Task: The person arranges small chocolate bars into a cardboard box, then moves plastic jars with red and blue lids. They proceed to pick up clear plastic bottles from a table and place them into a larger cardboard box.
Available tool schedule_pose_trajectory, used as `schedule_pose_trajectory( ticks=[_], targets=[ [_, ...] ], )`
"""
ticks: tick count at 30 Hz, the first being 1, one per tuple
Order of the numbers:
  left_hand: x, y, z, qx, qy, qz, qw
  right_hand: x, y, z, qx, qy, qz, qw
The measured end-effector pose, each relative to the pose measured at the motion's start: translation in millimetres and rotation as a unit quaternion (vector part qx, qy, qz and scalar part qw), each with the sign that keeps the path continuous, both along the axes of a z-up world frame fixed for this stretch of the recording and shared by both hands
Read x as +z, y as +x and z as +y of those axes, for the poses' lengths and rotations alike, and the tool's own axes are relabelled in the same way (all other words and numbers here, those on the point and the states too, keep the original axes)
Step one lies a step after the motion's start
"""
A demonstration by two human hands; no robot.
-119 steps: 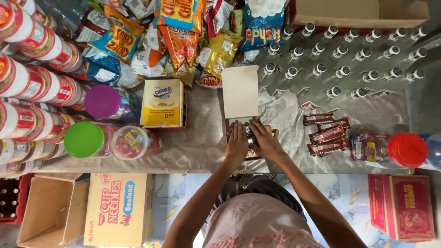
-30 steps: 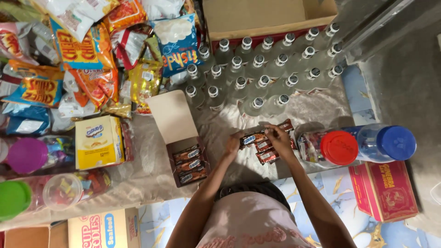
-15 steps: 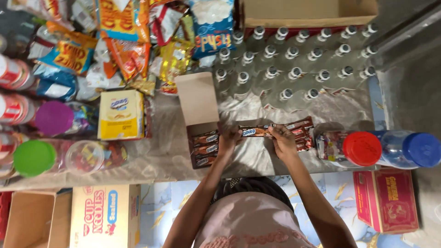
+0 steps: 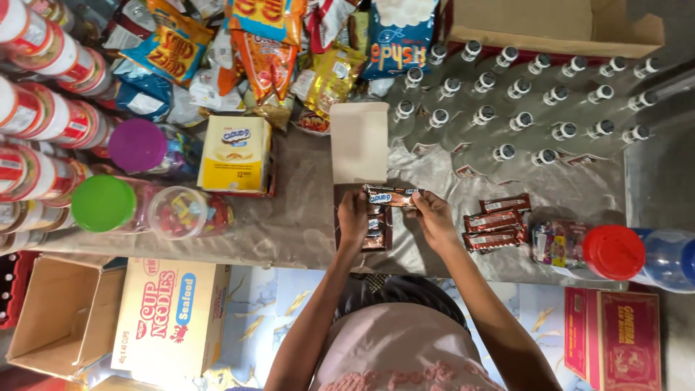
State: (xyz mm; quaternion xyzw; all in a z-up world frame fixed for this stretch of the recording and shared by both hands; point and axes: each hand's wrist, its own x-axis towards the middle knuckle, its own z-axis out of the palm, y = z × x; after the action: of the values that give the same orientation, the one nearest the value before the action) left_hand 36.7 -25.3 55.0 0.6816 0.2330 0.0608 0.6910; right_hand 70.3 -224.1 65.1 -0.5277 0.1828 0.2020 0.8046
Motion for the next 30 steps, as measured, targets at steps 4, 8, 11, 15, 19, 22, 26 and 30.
schedule_pose_trajectory(
  ticks=[4,8,11,15,19,22,26,30],
  targets=[
    [-18,-10,30,0.024,0.068,-0.039,0.997,-12,1,21,0.017,-0.092,-0.044,0.995],
    [-1,-15,61,0.071,0.123,-0.053,0.988,-41,6,31,0.009,-0.188,-0.140,0.972],
    [5,-20,75,0.070,0.120,-0.027,0.990,-26,8,47,0.021,-0.276,-0.173,0.945],
    [11,-25,74,0.001,0.209,-0.089,0.974,-43,11,65,0.038,-0.357,-0.213,0.909],
    [11,-31,65,-0.064,0.207,-0.091,0.972,-20,9,93,0.065,-0.444,-0.204,0.870],
    [10,-35,61,-0.101,0.199,-0.108,0.969,-17,5,106,0.104,-0.539,-0.148,0.822],
    [-1,-36,60,-0.149,0.244,-0.086,0.954,-24,4,110,0.101,-0.657,-0.259,0.700],
    [0,-35,54,-0.212,0.267,-0.043,0.939,-19,5,109,0.178,-0.633,-0.199,0.727]
  ],
)
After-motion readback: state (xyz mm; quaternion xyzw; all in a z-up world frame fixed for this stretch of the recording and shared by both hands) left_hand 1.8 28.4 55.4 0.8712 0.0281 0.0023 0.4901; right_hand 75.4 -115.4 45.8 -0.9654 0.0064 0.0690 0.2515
